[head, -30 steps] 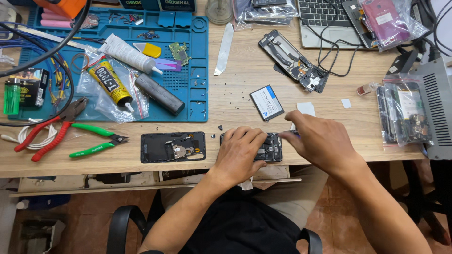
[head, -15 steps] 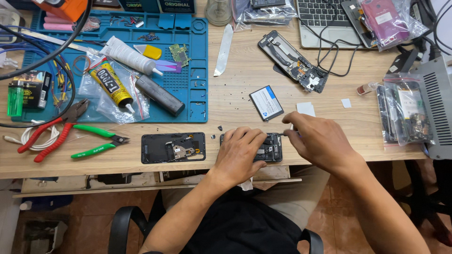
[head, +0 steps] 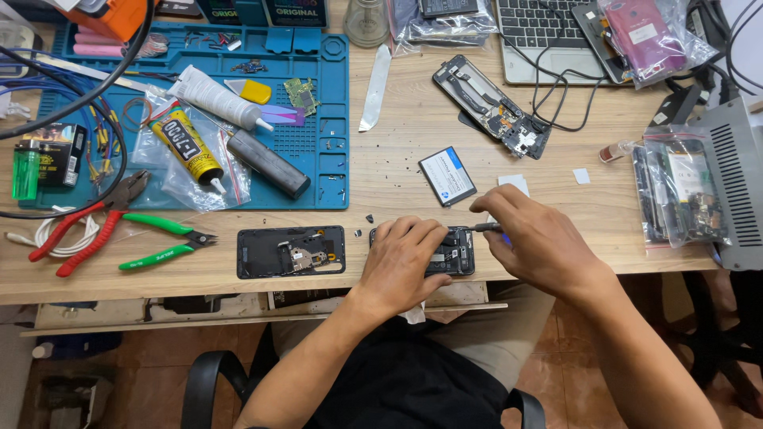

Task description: The person removes the battery from a disassembled smartphone using a blue plastic pry tool. They then use a screwdriver to loosen screws on the phone's internal components while holding the device steady.

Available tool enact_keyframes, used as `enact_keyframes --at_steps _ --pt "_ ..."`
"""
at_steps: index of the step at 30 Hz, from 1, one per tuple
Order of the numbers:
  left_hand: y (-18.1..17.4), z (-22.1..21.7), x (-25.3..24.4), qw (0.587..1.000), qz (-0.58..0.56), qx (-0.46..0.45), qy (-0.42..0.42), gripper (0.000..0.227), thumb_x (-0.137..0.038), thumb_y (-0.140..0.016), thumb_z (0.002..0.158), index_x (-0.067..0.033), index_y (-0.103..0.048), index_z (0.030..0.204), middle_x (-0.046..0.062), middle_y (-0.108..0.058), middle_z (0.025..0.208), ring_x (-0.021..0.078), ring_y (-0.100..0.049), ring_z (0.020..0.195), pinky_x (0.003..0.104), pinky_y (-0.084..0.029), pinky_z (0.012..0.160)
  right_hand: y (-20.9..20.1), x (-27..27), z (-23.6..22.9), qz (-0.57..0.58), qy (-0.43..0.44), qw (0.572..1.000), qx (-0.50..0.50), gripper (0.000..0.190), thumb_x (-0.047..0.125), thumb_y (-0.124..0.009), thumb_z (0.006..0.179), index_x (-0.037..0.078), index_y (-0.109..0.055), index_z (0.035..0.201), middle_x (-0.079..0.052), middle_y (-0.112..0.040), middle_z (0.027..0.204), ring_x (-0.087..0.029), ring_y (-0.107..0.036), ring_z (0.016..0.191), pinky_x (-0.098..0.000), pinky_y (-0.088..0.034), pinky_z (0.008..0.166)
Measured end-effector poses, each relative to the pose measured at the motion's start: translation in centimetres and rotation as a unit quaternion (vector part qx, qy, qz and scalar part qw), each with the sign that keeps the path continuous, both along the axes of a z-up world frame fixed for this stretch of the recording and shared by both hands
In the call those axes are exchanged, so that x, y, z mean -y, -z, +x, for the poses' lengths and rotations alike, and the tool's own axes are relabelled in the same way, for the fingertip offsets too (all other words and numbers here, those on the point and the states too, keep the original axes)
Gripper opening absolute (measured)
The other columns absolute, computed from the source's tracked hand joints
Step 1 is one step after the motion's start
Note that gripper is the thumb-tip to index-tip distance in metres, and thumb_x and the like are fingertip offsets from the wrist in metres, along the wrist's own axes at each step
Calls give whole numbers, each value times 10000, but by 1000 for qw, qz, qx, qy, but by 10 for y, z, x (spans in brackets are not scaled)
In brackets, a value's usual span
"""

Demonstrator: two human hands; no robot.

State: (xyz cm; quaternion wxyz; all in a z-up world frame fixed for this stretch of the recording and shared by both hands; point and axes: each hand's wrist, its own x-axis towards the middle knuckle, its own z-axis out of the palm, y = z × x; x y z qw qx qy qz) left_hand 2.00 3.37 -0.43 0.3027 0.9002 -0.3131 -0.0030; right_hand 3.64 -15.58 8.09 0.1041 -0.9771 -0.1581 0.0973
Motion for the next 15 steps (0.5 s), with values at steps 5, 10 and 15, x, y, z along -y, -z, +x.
enact_keyframes --at_steps 5,10,15 --pt "-2 -1 1 999 -34 -8 -11 607 -432 -670 717 -61 -512 1171 90 -541 1123 265 -467 1090 404 -306 906 6 4 -2 -31 -5 999 16 240 233 -564 832 205 -503 1063 -29 -602 853 -302 -654 718 -426 -524 583" --pt "3 0 3 999 -33 -7 -18 588 -431 -653 730 -82 -511 1181 75 -546 1114 252 -478 1078 402 -315 899 8 7 -3 -37 12 999 28 241 263 -587 819 198 -525 1043 -13 -610 820 -254 -658 713 -395 -521 584" --pt "0 2 4 999 -34 -11 -29 563 -390 -657 738 -85 -512 1188 80 -550 1112 258 -496 1069 403 -334 882 6 12 -6 -26 2 999 39 153 247 -599 804 195 -555 940 -5 -600 803 -252 -648 725 -391 -509 576"
